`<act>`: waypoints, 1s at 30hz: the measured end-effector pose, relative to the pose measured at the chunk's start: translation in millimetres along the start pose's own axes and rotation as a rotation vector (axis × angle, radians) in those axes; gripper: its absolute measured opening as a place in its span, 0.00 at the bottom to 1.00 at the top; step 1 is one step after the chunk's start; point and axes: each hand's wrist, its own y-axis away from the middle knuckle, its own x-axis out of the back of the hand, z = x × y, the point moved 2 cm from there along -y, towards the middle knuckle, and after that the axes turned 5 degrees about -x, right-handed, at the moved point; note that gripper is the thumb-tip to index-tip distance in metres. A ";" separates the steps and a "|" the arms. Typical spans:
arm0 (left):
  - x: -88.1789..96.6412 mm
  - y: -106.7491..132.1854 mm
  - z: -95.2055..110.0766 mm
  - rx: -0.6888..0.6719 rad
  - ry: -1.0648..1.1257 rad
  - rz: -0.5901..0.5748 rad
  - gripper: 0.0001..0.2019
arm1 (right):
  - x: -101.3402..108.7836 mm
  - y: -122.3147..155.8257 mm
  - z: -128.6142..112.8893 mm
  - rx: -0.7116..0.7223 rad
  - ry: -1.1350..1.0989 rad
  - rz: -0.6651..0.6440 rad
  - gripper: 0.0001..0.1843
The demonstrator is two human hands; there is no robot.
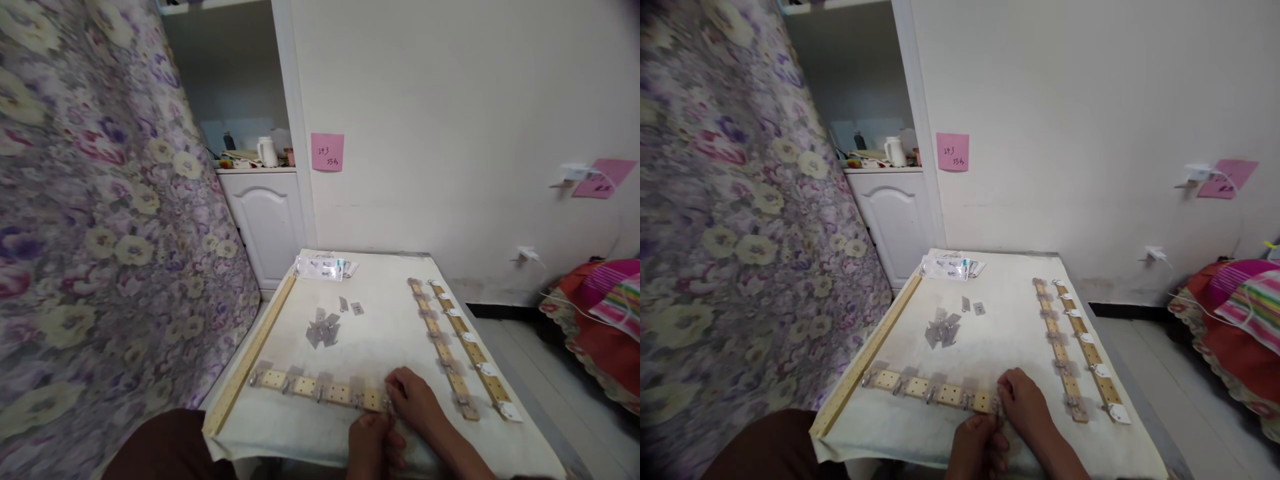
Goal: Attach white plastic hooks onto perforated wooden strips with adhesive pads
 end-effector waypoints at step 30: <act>-1.7 0.3 2.5 -0.007 -0.128 0.057 0.17 | 4.7 7.9 0.8 -0.006 -0.038 -0.077 0.15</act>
